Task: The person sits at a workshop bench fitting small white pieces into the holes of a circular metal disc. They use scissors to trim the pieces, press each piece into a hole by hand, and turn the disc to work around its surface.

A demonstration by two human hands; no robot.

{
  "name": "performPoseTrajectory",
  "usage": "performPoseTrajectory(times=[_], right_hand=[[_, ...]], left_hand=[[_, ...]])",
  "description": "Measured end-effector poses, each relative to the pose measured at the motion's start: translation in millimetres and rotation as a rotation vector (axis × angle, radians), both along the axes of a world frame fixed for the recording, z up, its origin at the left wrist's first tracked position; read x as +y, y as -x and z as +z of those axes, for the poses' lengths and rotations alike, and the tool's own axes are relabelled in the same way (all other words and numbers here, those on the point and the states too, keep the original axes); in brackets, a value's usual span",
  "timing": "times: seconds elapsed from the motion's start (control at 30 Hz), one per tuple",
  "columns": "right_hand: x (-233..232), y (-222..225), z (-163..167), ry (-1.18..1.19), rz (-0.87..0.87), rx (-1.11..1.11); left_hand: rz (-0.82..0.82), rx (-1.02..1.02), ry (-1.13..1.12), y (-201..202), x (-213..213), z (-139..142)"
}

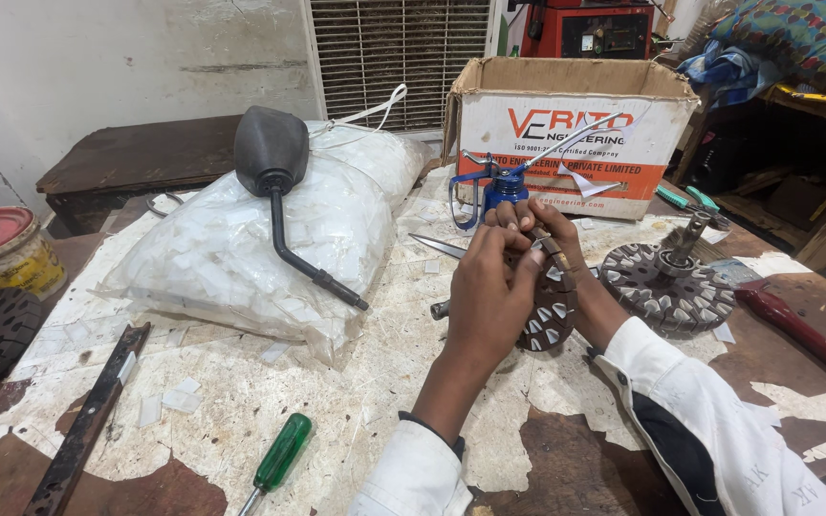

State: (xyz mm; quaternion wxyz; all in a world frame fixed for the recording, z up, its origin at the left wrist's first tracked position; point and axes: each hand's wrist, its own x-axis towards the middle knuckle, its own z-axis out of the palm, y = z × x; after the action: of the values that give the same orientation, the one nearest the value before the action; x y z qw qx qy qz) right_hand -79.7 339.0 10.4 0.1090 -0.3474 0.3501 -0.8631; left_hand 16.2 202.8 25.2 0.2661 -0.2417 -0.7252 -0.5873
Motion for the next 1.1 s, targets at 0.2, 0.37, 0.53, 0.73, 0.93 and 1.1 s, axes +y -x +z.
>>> performPoseTrajectory(times=[0.2, 0.37, 0.53, 0.73, 0.93, 1.1], right_hand=[[-2, -3, -1, -0.02, -0.025, -0.059], [1, 0, -3, -0.017, -0.001, -0.056], [4, 3, -5, -0.027, -0.019, -0.074], [1, 1, -1, -0.033, -0.04, -0.022], [-1, -3, 5, -0.036, -0.053, 0.006], [-4, -5, 6, -0.011, -0.006, 0.022]], left_hand=[[0.016, -0.062, -0.121, 7, -6, 0], [-0.006, -0.064, -0.103, 6, -6, -3], [-0.012, -0.024, -0.112, 7, -7, -2], [0.002, -0.079, -0.087, 7, -4, -1], [-0.004, -0.085, -0.104, 7, -2, 0], [0.0, -0.075, -0.093, 6, -4, 0]])
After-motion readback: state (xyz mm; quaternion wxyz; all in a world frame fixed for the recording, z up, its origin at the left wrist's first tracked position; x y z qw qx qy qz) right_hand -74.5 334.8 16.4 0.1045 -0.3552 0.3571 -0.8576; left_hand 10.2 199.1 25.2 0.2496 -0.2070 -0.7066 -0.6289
